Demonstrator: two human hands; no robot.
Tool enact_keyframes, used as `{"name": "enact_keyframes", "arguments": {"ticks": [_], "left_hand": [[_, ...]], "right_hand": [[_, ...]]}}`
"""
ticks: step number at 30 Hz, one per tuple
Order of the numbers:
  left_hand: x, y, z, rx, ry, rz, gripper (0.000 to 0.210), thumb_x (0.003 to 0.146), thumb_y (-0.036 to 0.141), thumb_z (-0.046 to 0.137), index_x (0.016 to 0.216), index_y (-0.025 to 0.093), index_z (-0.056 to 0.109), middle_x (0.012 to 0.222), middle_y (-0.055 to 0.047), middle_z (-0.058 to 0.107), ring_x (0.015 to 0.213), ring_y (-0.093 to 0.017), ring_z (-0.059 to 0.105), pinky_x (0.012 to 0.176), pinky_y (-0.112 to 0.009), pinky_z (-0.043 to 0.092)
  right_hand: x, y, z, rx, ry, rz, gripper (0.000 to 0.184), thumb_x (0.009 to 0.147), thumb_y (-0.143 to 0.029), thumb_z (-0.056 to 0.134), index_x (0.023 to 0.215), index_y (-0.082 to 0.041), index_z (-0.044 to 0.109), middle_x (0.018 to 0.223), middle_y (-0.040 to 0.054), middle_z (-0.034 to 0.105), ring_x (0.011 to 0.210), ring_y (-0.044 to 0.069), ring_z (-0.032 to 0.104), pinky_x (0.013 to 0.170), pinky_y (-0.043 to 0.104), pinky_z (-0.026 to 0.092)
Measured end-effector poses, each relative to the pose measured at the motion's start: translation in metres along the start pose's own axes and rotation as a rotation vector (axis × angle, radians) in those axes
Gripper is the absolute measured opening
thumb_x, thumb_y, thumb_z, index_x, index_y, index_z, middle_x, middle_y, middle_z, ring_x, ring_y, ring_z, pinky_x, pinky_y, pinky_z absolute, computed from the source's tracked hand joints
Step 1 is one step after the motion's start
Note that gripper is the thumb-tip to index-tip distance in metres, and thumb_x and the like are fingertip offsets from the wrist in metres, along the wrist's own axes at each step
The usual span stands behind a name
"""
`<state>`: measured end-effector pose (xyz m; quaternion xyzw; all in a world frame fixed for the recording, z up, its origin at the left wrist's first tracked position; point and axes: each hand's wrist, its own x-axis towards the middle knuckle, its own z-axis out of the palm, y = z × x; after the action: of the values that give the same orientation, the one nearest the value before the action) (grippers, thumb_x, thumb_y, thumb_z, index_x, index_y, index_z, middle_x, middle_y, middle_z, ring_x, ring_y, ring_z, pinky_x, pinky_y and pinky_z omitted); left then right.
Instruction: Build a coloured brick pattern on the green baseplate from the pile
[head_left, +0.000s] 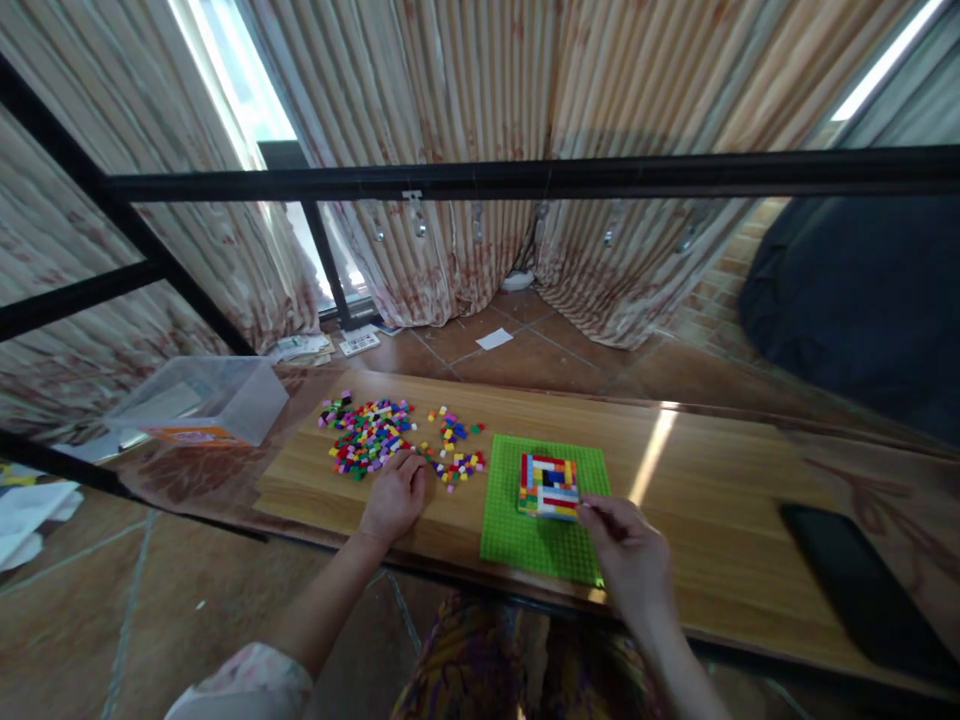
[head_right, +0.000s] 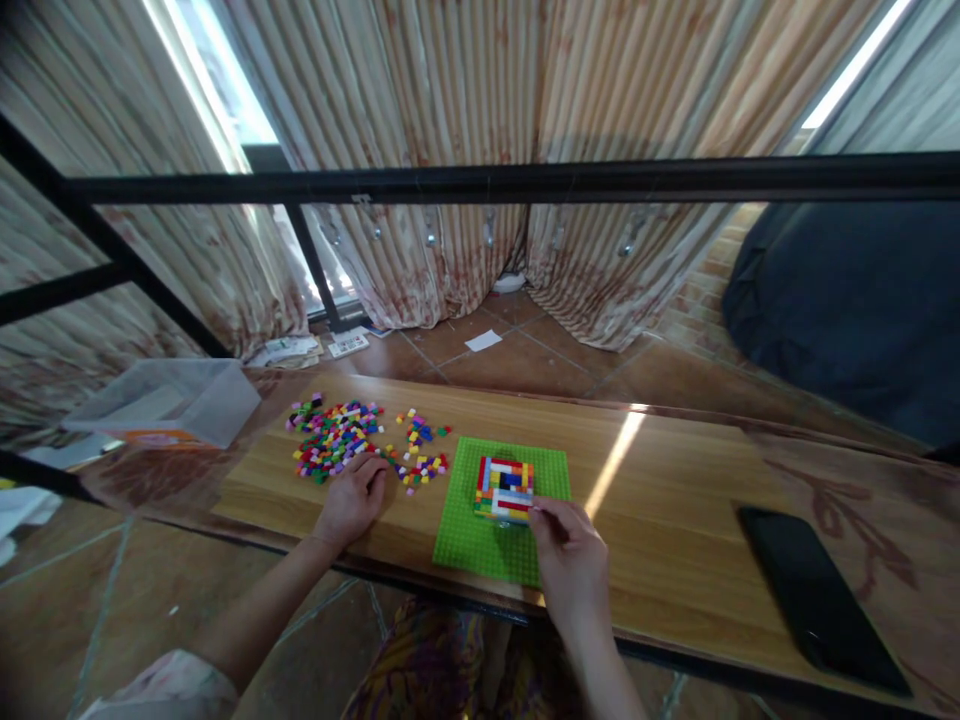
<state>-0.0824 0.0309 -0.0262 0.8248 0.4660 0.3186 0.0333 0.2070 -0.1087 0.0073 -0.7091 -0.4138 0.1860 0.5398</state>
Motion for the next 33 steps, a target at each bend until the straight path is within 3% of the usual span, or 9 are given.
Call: {"name": "enact_keyframes", "arguments": {"ticks": [3,10,22,29,33], "left_hand": [[0.001,0.001,-0.001,-0.008,-0.015,-0.006,0.016,0.09,0.016,0.046,0.09,0.019,0.062,0.096,-0.008,0.064,0.091,-0.021,0.063,0.083,-0.034,0.054],[0.002,0.001,-0.003,-0.003,0.005,-0.003,0.016,0.089,0.017,0.046,0.091,0.02,0.062,0.095,-0.008,0.065,0.09,-0.022,0.063,0.083,-0.035,0.055],[0.002,0.0,-0.002,-0.014,-0.01,-0.015,0.015,0.09,0.018,0.047,0.092,0.02,0.061,0.094,-0.007,0.064,0.089,-0.021,0.063,0.083,-0.034,0.054],[0.002,0.002,-0.003,-0.011,-0.011,-0.017,0.015,0.089,0.017,0.047,0.09,0.02,0.061,0.094,-0.007,0.064,0.088,-0.021,0.063,0.083,-0.034,0.054],[0.002,0.003,-0.004,-0.003,-0.028,-0.028,0.015,0.09,0.017,0.046,0.089,0.02,0.061,0.094,-0.008,0.064,0.088,-0.021,0.063,0.083,-0.034,0.053]], "right_hand": [[0.014,0.013,-0.007,0.073,0.058,0.077,0.022,0.073,-0.041,0.069,0.08,-0.02,0.075,0.08,0.0057,0.073,0.073,0.019,0.068,0.068,0.031,0.054],[0.03,0.009,0.011,0.061,0.11,-0.022,0.023,0.076,-0.041,0.066,0.076,-0.02,0.075,0.08,0.0055,0.074,0.072,0.018,0.067,0.067,0.03,0.054],[0.029,0.01,0.021,-0.111,0.066,-0.166,0.03,0.088,-0.04,0.055,0.101,-0.02,0.073,0.101,0.0069,0.075,0.088,0.02,0.071,0.085,0.034,0.056],[0.027,0.014,0.022,-0.042,0.112,-0.069,0.034,0.085,-0.044,0.057,0.103,-0.019,0.072,0.103,0.0078,0.075,0.093,0.022,0.071,0.089,0.037,0.055],[0.031,0.014,0.024,0.114,0.117,0.068,0.044,0.082,-0.048,0.062,0.11,-0.015,0.069,0.097,0.0104,0.076,0.085,0.022,0.072,0.081,0.037,0.057]]}}
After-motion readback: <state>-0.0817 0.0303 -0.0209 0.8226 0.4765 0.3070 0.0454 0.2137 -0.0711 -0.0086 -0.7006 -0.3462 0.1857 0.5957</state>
